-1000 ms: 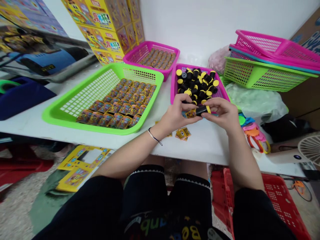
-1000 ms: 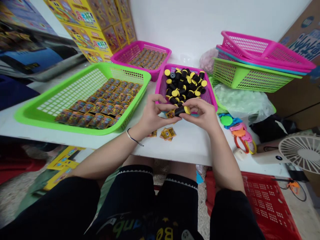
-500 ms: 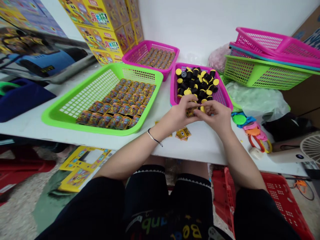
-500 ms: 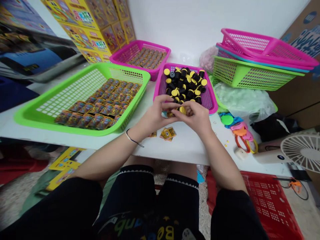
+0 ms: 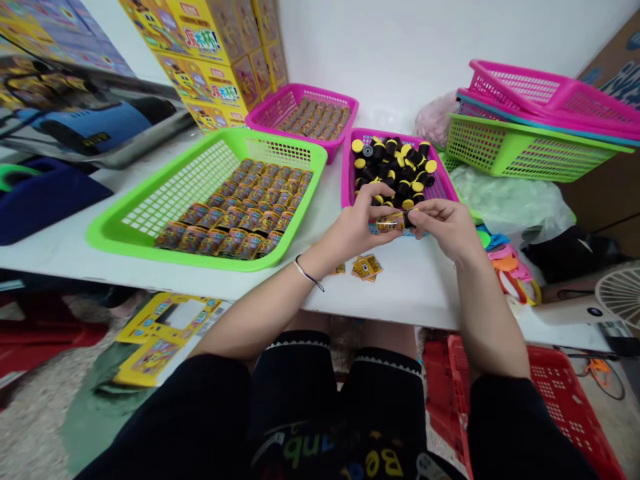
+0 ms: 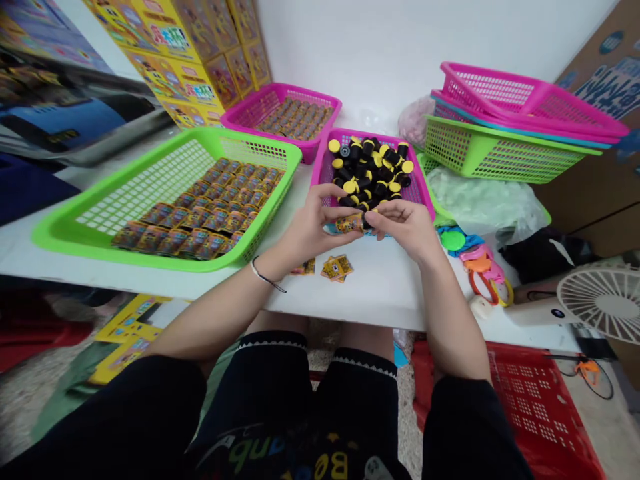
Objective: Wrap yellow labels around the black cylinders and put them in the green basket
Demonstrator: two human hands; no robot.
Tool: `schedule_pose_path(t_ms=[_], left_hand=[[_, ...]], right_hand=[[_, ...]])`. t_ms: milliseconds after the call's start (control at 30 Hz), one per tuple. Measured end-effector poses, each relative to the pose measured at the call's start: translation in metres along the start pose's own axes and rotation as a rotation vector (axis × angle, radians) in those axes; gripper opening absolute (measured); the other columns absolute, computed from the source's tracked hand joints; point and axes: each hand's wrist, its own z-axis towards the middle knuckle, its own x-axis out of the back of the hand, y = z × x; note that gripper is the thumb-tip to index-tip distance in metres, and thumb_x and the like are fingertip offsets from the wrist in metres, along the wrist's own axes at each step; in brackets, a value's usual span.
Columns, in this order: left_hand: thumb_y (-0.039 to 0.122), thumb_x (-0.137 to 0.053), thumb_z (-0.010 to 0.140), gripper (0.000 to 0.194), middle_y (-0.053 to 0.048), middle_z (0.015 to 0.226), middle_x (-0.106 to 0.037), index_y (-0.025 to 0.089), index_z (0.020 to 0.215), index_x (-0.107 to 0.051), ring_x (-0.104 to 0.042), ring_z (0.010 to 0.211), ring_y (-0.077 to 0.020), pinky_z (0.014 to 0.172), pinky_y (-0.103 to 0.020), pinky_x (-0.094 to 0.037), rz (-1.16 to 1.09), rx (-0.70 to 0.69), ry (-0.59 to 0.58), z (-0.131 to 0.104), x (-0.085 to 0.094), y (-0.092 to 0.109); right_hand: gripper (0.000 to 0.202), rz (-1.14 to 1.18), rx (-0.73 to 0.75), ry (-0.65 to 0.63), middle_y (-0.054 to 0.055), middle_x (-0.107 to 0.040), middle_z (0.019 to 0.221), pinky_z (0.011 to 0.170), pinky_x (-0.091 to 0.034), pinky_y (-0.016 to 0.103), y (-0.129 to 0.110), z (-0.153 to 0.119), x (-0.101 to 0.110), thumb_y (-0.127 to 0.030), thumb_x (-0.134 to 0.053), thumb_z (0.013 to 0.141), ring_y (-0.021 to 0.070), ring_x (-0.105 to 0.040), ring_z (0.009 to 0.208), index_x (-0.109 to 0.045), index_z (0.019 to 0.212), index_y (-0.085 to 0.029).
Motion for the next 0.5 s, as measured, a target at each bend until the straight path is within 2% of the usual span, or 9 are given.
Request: schedule_pose_path(t_ms=[167, 300, 367, 400, 500], left_hand=[[0.022, -0.071, 0.088, 0.051, -0.003, 0.116, -0.071, 0.023, 0.129, -0.041, -0.074, 0.106, -0.0155, 0.086, -0.025, -0.06, 0.139, -0.043, -0.049, -0.004, 0.002, 0.005], [0.018, -0.065, 0.092, 0.041, -0.004, 0.122, -0.069, 0.022, 0.128, -0.046, -0.073, 0.108, -0.0147, 0.095, -0.028, -0.059, 0.21, -0.123, -0.026, -0.008, 0.0, 0.007], [0.021, -0.066, 0.093, 0.044, -0.005, 0.126, -0.067, 0.022, 0.132, -0.045, -0.072, 0.111, -0.0157, 0.097, -0.029, -0.059, 0.187, -0.13, -0.004, -0.008, -0.001, 0.007], [0.023, -0.068, 0.092, 0.049, -0.007, 0.129, -0.066, 0.023, 0.134, -0.043, -0.072, 0.112, -0.0164, 0.097, -0.029, -0.06, 0.164, -0.11, 0.023, -0.008, -0.002, 0.007], [0.036, -0.077, 0.086, 0.066, -0.01, 0.142, -0.056, 0.026, 0.138, -0.036, -0.073, 0.111, -0.0184, 0.092, -0.03, -0.063, 0.071, 0.01, 0.169, -0.005, -0.003, 0.008]], right_hand=[[0.045, 0.106, -0.119, -0.003, -0.004, -0.067, 0.062, 0.051, -0.049, 0.022, 0.001, 0.002, -0.005, -0.056, -0.092, 0.055, 0.0062, -0.055, 0.049, -0.072, 0.074, -0.02], [0.052, 0.124, -0.215, 0.005, -0.004, -0.058, 0.053, 0.05, -0.05, 0.022, 0.001, 0.002, -0.01, -0.065, -0.09, 0.052, 0.0064, -0.051, 0.046, -0.065, 0.061, -0.02], [0.054, 0.059, -0.133, 0.008, -0.004, -0.058, 0.052, 0.049, -0.051, 0.024, 0.005, 0.002, -0.012, -0.069, -0.085, 0.056, 0.0085, -0.053, 0.046, -0.063, 0.063, -0.02], [0.055, 0.016, -0.042, 0.023, -0.002, -0.061, 0.057, 0.051, -0.053, 0.026, 0.007, 0.002, -0.013, -0.072, -0.083, 0.058, 0.01, -0.056, 0.048, -0.065, 0.07, -0.021], [0.055, -0.184, 0.335, 0.136, 0.005, -0.072, 0.092, 0.067, -0.062, 0.035, 0.012, 0.0, -0.016, -0.071, -0.073, 0.073, 0.0184, -0.07, 0.077, -0.067, 0.101, -0.025]])
